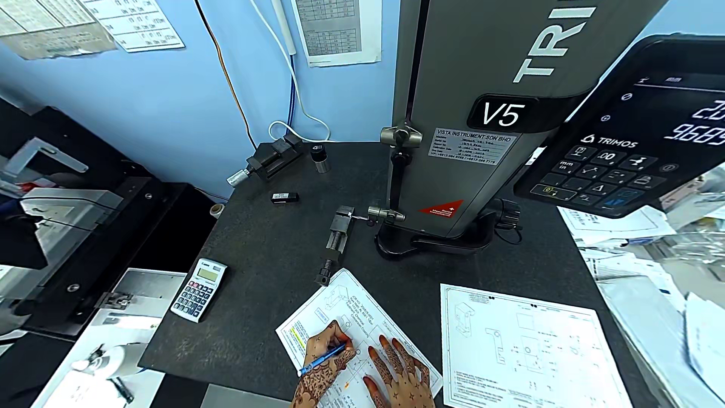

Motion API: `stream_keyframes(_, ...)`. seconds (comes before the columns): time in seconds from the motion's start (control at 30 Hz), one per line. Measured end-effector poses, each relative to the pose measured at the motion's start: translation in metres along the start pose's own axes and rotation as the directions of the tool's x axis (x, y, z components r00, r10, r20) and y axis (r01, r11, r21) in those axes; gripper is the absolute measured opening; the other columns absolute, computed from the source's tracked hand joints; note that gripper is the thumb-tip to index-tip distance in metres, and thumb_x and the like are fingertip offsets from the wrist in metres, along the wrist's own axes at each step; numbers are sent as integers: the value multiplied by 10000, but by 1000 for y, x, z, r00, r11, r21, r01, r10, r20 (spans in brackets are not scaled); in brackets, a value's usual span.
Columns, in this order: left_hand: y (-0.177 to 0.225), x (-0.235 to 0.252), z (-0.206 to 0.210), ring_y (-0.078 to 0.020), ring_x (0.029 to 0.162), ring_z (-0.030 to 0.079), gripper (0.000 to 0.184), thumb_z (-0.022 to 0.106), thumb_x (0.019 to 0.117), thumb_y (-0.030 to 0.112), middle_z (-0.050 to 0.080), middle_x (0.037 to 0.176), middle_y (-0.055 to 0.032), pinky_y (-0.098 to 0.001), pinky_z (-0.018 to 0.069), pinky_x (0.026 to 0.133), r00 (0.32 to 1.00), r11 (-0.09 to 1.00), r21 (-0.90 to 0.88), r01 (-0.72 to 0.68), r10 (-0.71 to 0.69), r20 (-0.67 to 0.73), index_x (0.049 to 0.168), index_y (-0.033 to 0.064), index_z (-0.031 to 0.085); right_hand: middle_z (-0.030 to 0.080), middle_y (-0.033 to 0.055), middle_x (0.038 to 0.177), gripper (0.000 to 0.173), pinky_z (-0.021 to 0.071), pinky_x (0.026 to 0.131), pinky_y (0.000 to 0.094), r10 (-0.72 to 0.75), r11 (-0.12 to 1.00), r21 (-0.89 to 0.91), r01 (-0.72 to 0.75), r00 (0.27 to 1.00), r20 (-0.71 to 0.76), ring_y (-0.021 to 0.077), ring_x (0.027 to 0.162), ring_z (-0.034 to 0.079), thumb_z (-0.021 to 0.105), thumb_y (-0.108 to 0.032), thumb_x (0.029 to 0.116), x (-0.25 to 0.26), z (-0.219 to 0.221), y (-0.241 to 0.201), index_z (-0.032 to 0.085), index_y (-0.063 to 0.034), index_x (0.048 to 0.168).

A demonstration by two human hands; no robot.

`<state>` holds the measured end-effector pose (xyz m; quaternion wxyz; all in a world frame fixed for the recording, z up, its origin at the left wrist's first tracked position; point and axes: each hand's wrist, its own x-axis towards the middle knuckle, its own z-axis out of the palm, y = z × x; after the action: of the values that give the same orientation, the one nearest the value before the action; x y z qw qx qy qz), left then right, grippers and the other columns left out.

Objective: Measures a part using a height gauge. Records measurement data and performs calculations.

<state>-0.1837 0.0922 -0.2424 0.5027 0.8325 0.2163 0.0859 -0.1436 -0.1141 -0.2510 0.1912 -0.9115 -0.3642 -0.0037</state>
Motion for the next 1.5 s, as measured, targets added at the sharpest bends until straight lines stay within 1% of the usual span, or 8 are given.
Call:
stream_keyframes(0.77, 4, 3, -2, -99, 620, 667, 226, 753, 780, 222, 694, 720, -39, -267, 557, 577, 998, 998, 56, -40, 38, 46, 869, 23, 696, 572, -6, 1495, 454, 431, 1050, 486, -14, 1000, -26, 12, 998, -66, 233, 1399, 508, 451, -530, 1025, 0, 5, 1, 654, -311, 1367)
stream_keyframes(0.93, 0, -1, -11, -97, 635, 679, 106, 549, 945, 59, 705, 808, -7, -278, 603, 577, 970, 902, -407, -142, 45, -240, 993, 1, 624, 556, 0, 1512, 465, 420, 1067, 511, -16, 1000, -5, 16, 999, -28, 247, 1414, 495, 453, -529, 1029, 0, 2, 2, 636, -303, 1392)
stream_keyframes(1.0, -5, 5, -46, -124, 752, 719, 267, 399, 1037, 113, 728, 909, -43, -309, 633, 685, 899, 928, -305, -213, 65, -432, 1137, -59, 577, 549, 3, 1518, 474, 412, 1071, 512, -6, 1000, 4, 6, 1000, -4, 248, 1416, 491, 452, -535, 1028, 1, 0, 1, 631, -301, 1400)
stream_keyframes(1.07, -19, 18, -105, -201, 910, 734, 386, 350, 1063, 127, 735, 1004, -149, -378, 617, 861, 800, 985, 48, -166, 163, -578, 1164, -152, 598, 548, 3, 1519, 476, 411, 1075, 514, 3, 1000, 8, -3, 1000, 5, 251, 1418, 488, 456, -540, 1026, 1, -2, 1, 631, -303, 1400)
stream_keyframes(1.13, -49, 35, -175, -406, 1168, 663, 344, 494, 1048, 138, 695, 1206, -269, -546, 494, 1051, 779, 922, 386, 22, 227, -585, 1193, -131, 653, 556, 15, 1511, 468, 411, 1059, 534, 4, 1000, 7, -4, 1000, -2, 267, 1409, 498, 477, -529, 1021, 1, -3, 1, 642, -295, 1392)
stream_keyframes(1.23, -108, 51, -253, -561, 1411, 396, 580, 699, 921, 392, 529, 1469, -289, -698, 232, 1167, 843, 817, 531, 225, 110, -526, 1283, -57, 633, 551, 16, 1516, 468, 407, 1054, 558, 13, 1000, 9, -13, 1000, 11, 279, 1414, 492, 482, -518, 1022, 1, -4, 0, 640, -285, 1396)
stream_keyframes(1.33, -127, 49, -267, -547, 1373, 453, 661, 743, 892, 407, 529, 1449, -314, -681, 312, 1140, 881, 796, 556, 241, 61, -469, 1313, -83, 603, 546, 28, 1521, 468, 397, 1064, 575, 17, 999, 28, -18, 999, 32, 299, 1415, 488, 487, -516, 1027, 3, -7, -1, 636, -278, 1401)
stream_keyframes(1.5, -93, 18, -214, -554, 1267, 551, 743, 759, 857, 476, 607, 1346, -321, -661, 427, 1066, 889, 739, 622, 258, 71, -453, 1335, -72, 605, 551, 42, 1514, 462, 400, 1060, 600, 18, 998, 58, -19, 1000, 18, 320, 1406, 493, 529, -514, 1013, 2, -6, -1, 633, -284, 1400)
